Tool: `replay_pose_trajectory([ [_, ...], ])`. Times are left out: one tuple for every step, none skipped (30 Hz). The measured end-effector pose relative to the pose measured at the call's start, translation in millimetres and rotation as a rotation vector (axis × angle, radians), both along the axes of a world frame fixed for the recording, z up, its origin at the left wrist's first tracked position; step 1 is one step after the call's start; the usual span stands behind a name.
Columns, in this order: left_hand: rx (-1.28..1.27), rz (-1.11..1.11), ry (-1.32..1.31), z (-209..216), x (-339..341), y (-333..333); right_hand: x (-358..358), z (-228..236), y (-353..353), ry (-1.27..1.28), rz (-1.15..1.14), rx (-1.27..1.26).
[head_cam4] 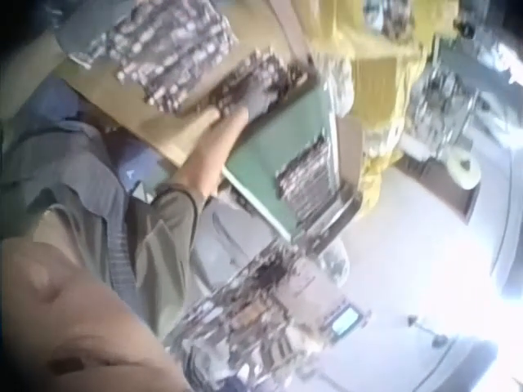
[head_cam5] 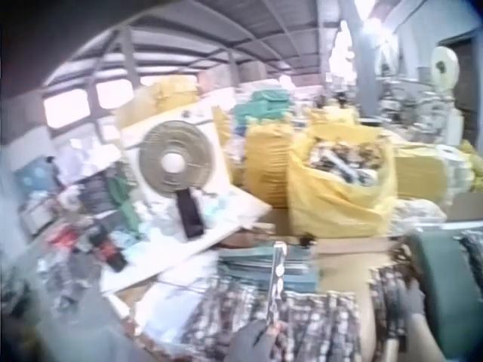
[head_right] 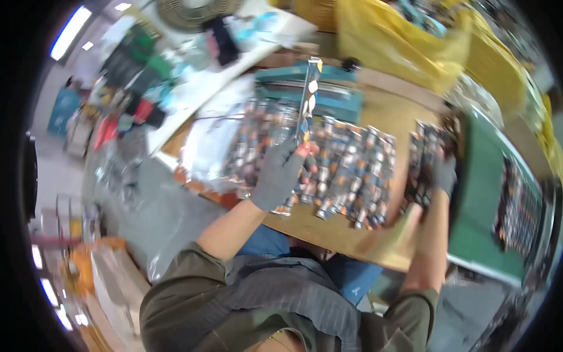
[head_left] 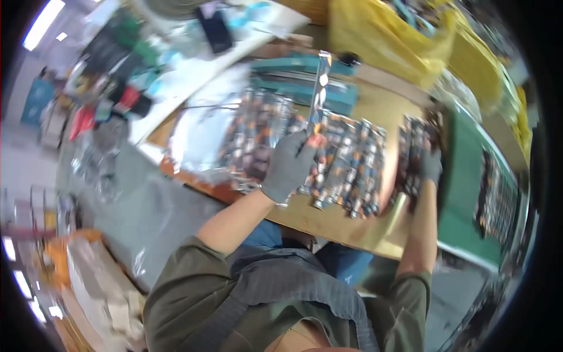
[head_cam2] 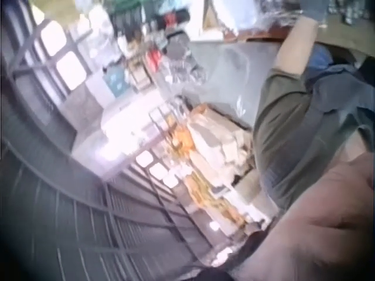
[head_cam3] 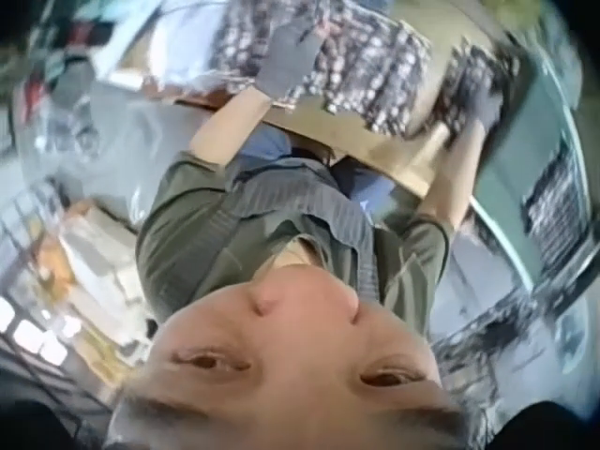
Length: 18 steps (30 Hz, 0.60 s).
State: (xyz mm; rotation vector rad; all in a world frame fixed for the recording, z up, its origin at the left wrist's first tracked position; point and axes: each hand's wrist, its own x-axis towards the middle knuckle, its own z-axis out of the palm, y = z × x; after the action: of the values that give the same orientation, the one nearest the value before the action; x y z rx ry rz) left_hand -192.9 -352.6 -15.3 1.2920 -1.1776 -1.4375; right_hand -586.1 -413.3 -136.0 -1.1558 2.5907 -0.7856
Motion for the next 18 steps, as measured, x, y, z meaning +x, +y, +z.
replay_pose_trajectory([
  [-0.040, 0.072, -0.106, -3.1, 26.8, -8.2, -39.6, -28.6, 7.3, -0.147, 0.033, 0.168],
  [-0.153, 0.180, -0.267, -9.9, 64.7, -16.1, -22.8, -37.7, 11.0, -0.007, 0.042, 0.107],
  [-0.257, 0.278, -0.432, -12.4, 106.0, -21.0, -8.3, -37.4, 9.5, 0.030, 0.091, 0.103],
  [-0.339, 0.350, -0.734, -8.9, 145.7, -24.9, 1.1, -31.6, 10.9, 0.077, 0.118, 0.101],
  [-0.411, 0.403, -1.035, -6.5, 183.5, -27.9, 6.9, -31.9, 11.6, 0.030, 0.162, 0.082],
  [-0.344, 0.454, -1.153, -6.0, 216.5, -32.7, 12.0, -40.5, 12.9, 0.100, 0.179, 0.042],
  [-0.280, 0.499, -1.264, -5.0, 245.2, -41.0, 16.7, -45.9, 12.3, 0.172, 0.185, -0.001],
  [-0.245, 0.490, -1.396, -6.0, 272.2, -54.5, 27.9, -41.0, 10.4, 0.165, 0.191, -0.003],
  [-0.208, 0.475, -1.527, -5.0, 291.2, -64.9, 42.0, -28.6, 10.7, 0.210, 0.200, 0.036],
  [-0.233, 0.461, -1.783, -0.2, 289.6, -73.9, 47.3, -20.7, 16.5, 0.268, 0.190, 0.092],
  [-0.272, 0.435, -2.024, 11.8, 275.6, -80.9, 44.1, -14.1, 16.7, 0.191, 0.211, 0.030],
  [-0.631, 0.499, -1.915, 15.7, 262.9, -87.4, 53.9, 2.5, 12.4, 0.169, 0.106, 0.101],
  [-0.985, 0.563, -1.738, 21.3, 243.7, -95.9, 32.5, -9.4, 7.0, 0.118, 0.054, 0.100],
  [-0.997, 0.442, -1.426, 30.1, 201.7, -91.2, 35.8, 0.3, 2.9, 0.014, 0.019, 0.179],
  [-0.774, 0.312, -0.963, 19.9, 151.8, -82.9, 34.8, -4.5, 2.1, 0.032, 0.043, 0.072],
  [-0.331, 0.059, -0.442, 18.7, 97.1, -66.3, 50.8, 4.5, 0.0, 0.025, 0.077, 0.096],
  [-0.652, -0.142, -0.600, -36.8, 80.4, -66.3, 76.0, 18.6, -5.2, 0.013, 0.136, 0.103],
  [-0.377, -0.178, -0.817, -25.6, 14.7, -45.8, 71.6, 11.1, 0.6, 0.062, 0.143, 0.165],
])
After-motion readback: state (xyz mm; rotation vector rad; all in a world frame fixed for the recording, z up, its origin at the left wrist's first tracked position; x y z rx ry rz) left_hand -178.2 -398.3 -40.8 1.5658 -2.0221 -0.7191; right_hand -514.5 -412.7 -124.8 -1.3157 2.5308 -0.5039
